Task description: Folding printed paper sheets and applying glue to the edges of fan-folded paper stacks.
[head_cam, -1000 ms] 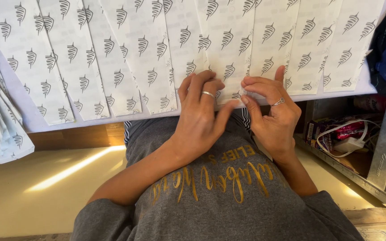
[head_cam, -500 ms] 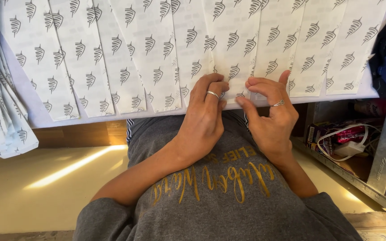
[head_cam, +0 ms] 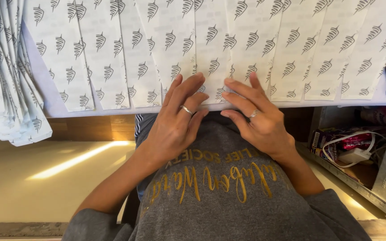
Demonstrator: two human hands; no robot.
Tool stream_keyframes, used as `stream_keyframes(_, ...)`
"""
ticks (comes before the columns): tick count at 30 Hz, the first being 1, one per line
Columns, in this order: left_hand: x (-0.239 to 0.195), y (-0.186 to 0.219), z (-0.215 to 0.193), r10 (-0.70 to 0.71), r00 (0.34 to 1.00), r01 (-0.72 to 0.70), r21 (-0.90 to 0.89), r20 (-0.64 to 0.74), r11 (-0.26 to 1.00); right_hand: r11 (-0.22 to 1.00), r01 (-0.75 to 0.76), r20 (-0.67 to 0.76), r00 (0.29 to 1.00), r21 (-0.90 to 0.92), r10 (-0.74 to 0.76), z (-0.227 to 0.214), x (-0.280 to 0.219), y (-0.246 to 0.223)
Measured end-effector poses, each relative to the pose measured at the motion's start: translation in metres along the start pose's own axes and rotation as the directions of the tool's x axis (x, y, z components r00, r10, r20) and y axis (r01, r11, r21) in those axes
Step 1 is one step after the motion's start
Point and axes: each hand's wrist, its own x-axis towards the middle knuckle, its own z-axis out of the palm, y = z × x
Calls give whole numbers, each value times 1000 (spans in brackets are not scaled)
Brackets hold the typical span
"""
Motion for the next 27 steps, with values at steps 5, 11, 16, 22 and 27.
stream_keyframes(5, -1, -8, 8, 48, 999, -48, 15, 0, 999, 995, 59, 49, 997, -78, -55, 3, 7, 0)
stream_keyframes(11, -8, -15, 11, 99, 994, -101, -27, -42, 995, 995, 42, -7, 999, -89, -43, 6, 1, -1)
stream_keyframes(16, -9, -17, 12, 137, 990, -139, -44, -46, 989, 996, 60, -25, 998, -65, -62, 7, -3, 3)
stream_keyframes(22, -8, -12, 16, 71, 995, -76, -75, -75, 994, 999, -40, -87, 995, -33, 37, 13, 2, -4)
stream_keyframes(27, 0, -4, 22, -105, 979, 82, -135, -173, 987, 991, -132, -187, 974, 5, 131, 17, 10, -12)
